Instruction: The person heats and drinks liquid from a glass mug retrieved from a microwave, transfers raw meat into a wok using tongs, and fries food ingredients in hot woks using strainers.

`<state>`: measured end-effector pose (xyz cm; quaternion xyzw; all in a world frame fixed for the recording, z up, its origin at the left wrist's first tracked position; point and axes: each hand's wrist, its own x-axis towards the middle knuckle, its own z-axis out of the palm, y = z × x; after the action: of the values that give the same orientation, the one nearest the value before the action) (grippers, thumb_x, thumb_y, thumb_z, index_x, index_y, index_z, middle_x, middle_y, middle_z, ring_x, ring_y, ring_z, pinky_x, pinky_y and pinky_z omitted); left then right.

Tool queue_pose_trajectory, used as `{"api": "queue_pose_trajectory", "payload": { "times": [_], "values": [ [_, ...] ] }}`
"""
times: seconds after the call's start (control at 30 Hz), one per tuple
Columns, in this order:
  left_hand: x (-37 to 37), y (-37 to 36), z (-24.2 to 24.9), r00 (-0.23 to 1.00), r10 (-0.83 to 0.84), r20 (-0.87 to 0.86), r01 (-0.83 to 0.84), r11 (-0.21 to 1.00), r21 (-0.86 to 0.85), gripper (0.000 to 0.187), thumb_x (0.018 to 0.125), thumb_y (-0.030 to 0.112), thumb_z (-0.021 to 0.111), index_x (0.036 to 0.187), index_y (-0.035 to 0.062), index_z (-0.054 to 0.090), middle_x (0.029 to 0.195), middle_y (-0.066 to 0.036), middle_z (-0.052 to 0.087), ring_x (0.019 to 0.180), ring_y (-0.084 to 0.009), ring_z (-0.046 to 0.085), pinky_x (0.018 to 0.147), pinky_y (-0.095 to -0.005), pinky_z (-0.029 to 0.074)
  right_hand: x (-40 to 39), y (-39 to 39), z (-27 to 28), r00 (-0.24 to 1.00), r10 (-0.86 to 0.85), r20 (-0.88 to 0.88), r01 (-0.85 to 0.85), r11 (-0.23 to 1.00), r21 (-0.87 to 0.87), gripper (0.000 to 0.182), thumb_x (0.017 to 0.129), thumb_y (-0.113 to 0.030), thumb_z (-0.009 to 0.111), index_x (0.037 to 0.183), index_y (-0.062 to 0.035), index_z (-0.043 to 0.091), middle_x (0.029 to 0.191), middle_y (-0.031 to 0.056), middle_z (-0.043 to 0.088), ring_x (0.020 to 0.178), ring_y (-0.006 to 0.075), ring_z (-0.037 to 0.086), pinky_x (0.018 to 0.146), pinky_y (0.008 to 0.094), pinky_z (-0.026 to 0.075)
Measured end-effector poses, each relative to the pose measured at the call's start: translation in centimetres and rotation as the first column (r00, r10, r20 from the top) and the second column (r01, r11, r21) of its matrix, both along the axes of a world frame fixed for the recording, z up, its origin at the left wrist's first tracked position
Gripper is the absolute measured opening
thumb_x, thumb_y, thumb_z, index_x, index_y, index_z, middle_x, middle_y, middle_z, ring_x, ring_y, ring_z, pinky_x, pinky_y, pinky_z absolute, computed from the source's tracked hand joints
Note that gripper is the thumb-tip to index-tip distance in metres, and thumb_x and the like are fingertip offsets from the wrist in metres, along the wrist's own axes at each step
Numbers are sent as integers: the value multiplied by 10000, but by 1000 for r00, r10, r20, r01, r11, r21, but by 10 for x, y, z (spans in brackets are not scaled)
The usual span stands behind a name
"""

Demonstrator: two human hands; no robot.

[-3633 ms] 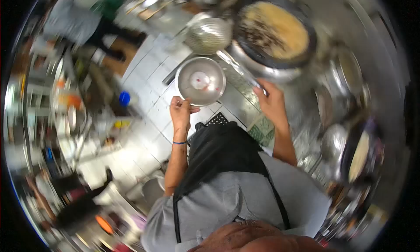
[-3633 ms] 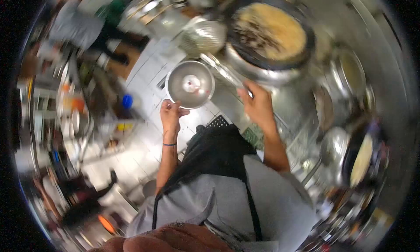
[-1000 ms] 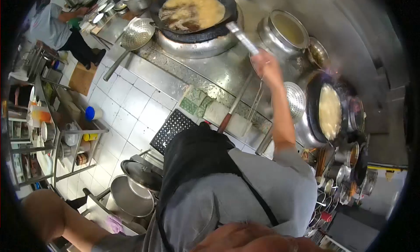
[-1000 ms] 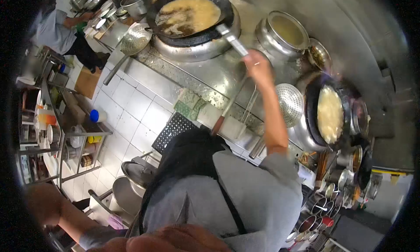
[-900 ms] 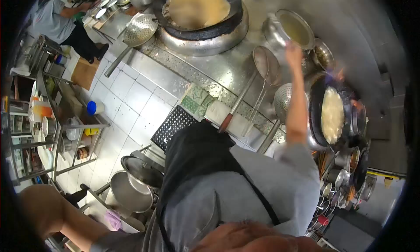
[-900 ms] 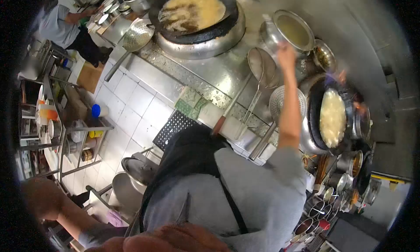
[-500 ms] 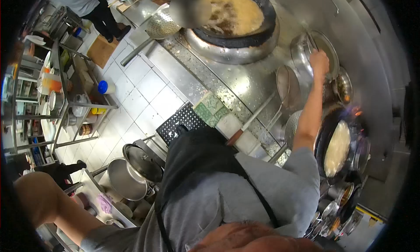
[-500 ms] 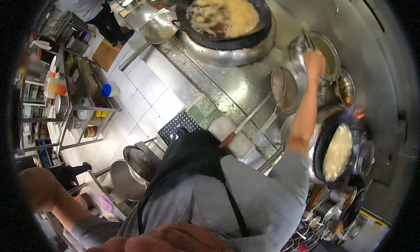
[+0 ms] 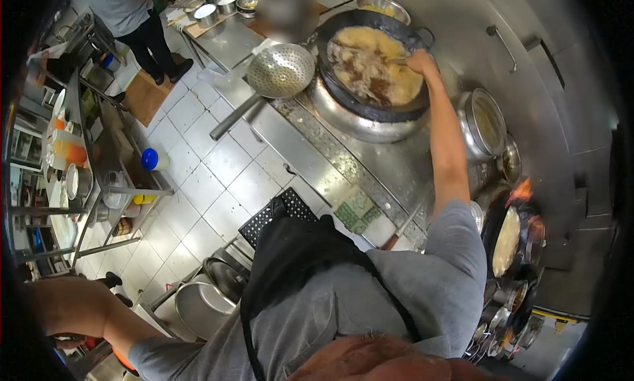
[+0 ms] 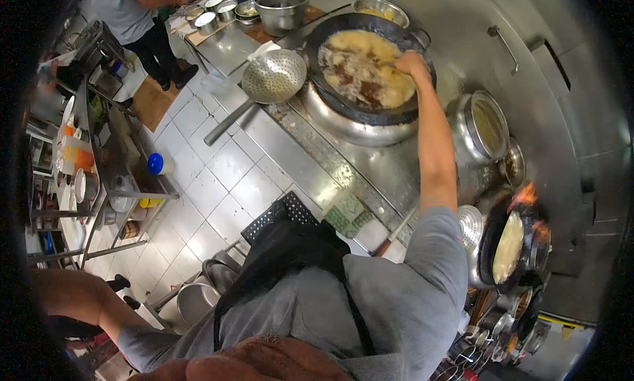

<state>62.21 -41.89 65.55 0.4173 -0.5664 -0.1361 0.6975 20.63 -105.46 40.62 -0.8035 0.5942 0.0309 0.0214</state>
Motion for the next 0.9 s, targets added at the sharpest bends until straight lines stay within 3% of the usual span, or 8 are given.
{"api": "queue_pose_trajectory", "payload": {
  "times": [0.23,0.33,0.37,0.43,0.5,0.57,0.73,0.9],
  "values": [
    [70,-29,-16,916,73,-395,-84,996,-10,734,948,586,415,1474,75,376,1548,-247,255,1364,-415,372,1113,-531,323,69,-14,-2,984,-166,63,174,975,-140,385,895,-347,565,1123,-63,691,1199,212,639,1115,399,604,960,458,477],
    [110,-46,-55,988,-126,92,107,978,181,649,1009,566,296,1479,128,389,1561,-243,232,1353,-412,400,1099,-501,363,59,-14,9,982,131,-135,-133,991,-10,379,903,-344,567,1135,-68,682,1190,191,649,1088,387,619,941,463,486],
    [114,-45,-69,996,-84,1,83,983,167,642,1012,555,304,1470,115,402,1553,-251,245,1348,-401,411,1097,-496,367,40,-11,15,995,84,-52,-88,993,-75,374,913,-334,553,1155,-75,672,1182,193,650,1071,390,620,928,468,486],
    [123,-28,-100,990,-42,-133,63,985,158,642,1014,549,315,1451,92,430,1534,-263,281,1334,-391,434,1091,-484,377,7,86,76,998,-69,-15,62,960,-272,369,915,-330,565,1135,-54,672,1150,209,651,1071,394,609,918,468,474],
    [127,-6,-126,976,19,-216,21,984,179,653,1003,560,345,1439,86,449,1521,-245,322,1328,-381,445,1084,-490,385,-58,180,107,996,63,-65,-89,822,-563,379,940,-317,557,1162,-27,657,1123,227,657,1040,397,626,890,449,490],
    [123,9,-146,954,54,-294,8,979,205,654,995,563,373,1431,84,459,1510,-226,355,1317,-364,459,1076,-498,393,-117,256,118,941,-216,262,314,849,-425,356,939,-255,576,1225,-52,640,988,233,690,963,384,663,821,430,510],
    [71,7,-179,949,113,-295,-40,970,241,633,1001,550,372,1334,38,540,1420,-261,448,1162,-367,576,986,-473,476,-141,371,61,823,-491,287,566,662,-491,321,937,-218,585,1221,-78,636,928,248,683,911,417,662,768,468,514],
    [-43,-50,-195,977,-167,-131,208,870,446,441,990,340,498,1203,-32,602,1284,-260,569,1088,-338,620,971,-422,474,-121,412,-65,776,-450,442,550,826,-124,331,927,-231,570,1196,-38,566,878,279,659,871,489,627,727,566,478]
  ]
}}
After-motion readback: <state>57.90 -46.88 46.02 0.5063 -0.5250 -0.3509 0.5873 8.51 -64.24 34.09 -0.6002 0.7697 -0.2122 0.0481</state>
